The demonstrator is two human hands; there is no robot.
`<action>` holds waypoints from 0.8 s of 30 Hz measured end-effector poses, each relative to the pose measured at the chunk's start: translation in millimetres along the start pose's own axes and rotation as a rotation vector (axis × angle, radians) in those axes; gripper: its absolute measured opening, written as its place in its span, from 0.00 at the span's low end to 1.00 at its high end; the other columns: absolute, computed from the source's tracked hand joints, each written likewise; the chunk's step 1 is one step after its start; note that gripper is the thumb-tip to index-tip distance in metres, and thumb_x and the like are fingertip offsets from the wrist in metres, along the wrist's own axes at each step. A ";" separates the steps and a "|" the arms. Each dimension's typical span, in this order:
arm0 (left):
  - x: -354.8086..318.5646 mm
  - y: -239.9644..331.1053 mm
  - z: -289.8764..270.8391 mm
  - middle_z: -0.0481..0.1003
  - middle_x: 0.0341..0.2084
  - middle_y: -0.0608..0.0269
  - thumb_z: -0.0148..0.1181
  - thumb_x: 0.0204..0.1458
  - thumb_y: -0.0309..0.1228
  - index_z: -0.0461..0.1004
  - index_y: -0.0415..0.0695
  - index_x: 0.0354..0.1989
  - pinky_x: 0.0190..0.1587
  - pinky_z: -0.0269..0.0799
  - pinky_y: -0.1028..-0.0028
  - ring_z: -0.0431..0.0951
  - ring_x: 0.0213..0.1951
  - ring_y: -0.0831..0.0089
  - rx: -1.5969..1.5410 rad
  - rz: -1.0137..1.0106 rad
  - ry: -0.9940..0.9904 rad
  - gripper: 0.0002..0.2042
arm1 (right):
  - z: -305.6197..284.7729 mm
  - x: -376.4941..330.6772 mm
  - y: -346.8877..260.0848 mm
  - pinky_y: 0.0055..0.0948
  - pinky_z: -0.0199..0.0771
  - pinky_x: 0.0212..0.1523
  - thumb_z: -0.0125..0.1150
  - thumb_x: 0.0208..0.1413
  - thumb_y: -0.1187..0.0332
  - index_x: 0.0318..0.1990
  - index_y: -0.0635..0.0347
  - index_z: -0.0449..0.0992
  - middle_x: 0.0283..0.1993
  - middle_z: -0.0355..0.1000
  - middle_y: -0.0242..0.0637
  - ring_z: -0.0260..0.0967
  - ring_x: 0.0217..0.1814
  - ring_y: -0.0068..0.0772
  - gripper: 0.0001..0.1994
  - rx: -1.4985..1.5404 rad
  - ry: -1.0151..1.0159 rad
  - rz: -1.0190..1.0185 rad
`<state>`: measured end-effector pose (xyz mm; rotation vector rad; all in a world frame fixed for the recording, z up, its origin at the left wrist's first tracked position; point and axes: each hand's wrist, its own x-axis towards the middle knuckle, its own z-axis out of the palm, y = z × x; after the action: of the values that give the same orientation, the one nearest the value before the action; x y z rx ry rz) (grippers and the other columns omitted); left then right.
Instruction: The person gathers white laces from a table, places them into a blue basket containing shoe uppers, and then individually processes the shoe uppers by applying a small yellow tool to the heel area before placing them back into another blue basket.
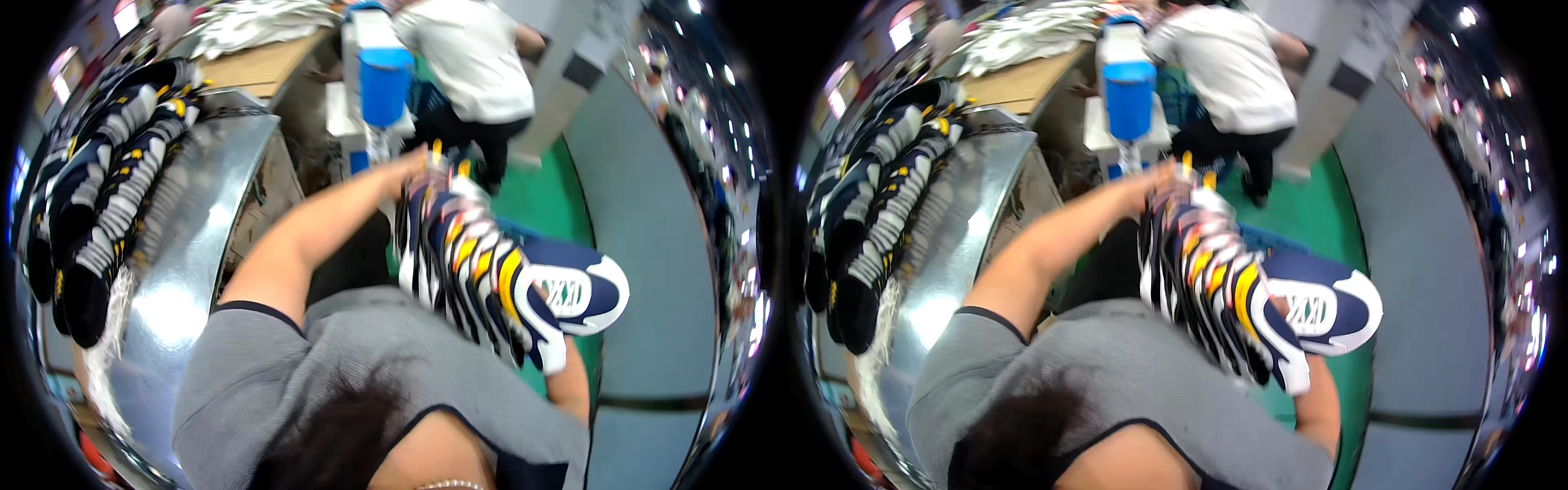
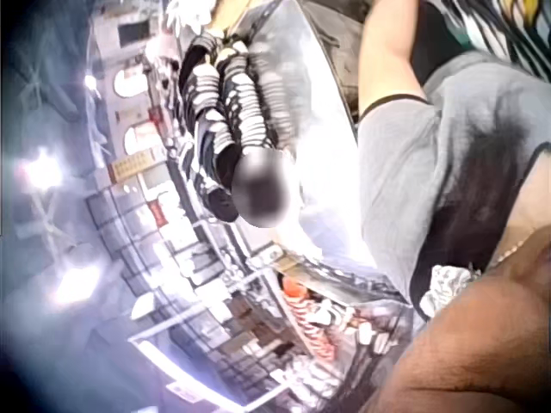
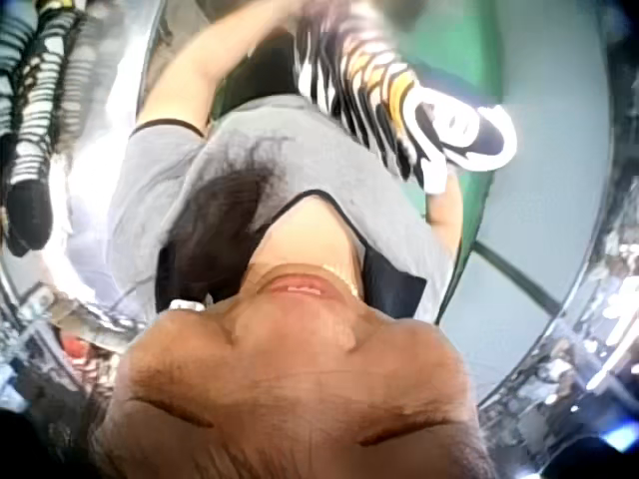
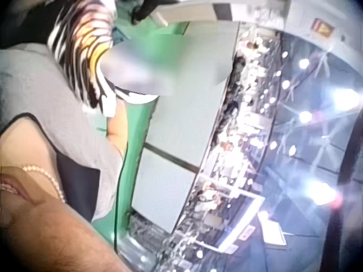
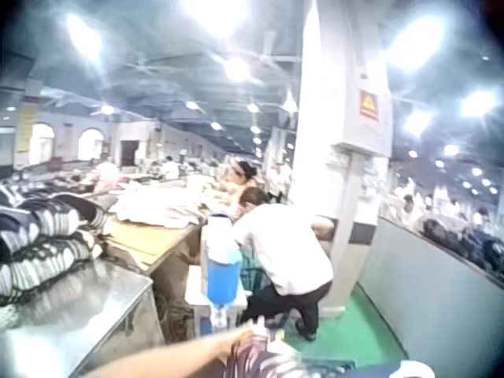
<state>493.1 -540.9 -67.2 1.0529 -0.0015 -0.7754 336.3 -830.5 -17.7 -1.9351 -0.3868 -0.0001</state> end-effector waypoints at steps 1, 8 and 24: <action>-6.2 -40.7 -26.1 0.70 0.53 0.60 0.31 0.53 0.66 0.68 0.47 0.55 0.56 0.63 0.57 0.69 0.54 0.62 0.040 -0.040 0.181 0.37 | 10.9 11.3 14.3 0.28 0.61 0.57 0.66 0.42 0.70 0.57 0.68 0.63 0.53 0.69 0.40 0.64 0.54 0.29 0.32 -0.006 -0.060 0.016; 62.5 -168.2 -93.2 0.76 0.40 0.53 0.47 0.56 0.50 0.74 0.46 0.46 0.46 0.69 0.62 0.75 0.42 0.65 0.070 -0.081 0.661 0.21 | 42.1 67.2 38.7 0.30 0.62 0.57 0.65 0.42 0.66 0.58 0.68 0.61 0.54 0.68 0.42 0.63 0.55 0.33 0.34 -0.226 -0.284 0.136; 65.8 -125.7 -156.4 0.76 0.37 0.47 0.33 0.61 0.49 0.72 0.39 0.44 0.27 0.75 0.51 0.77 0.35 0.50 1.021 -0.180 0.387 0.26 | 49.8 123.1 65.7 0.34 0.62 0.58 0.62 0.43 0.56 0.61 0.68 0.56 0.56 0.64 0.48 0.62 0.57 0.41 0.39 -0.521 -0.510 0.151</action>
<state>525.4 -489.8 -269.6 2.1888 0.0314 -0.7168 461.4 -774.9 -74.3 -2.4713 -0.6197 0.5474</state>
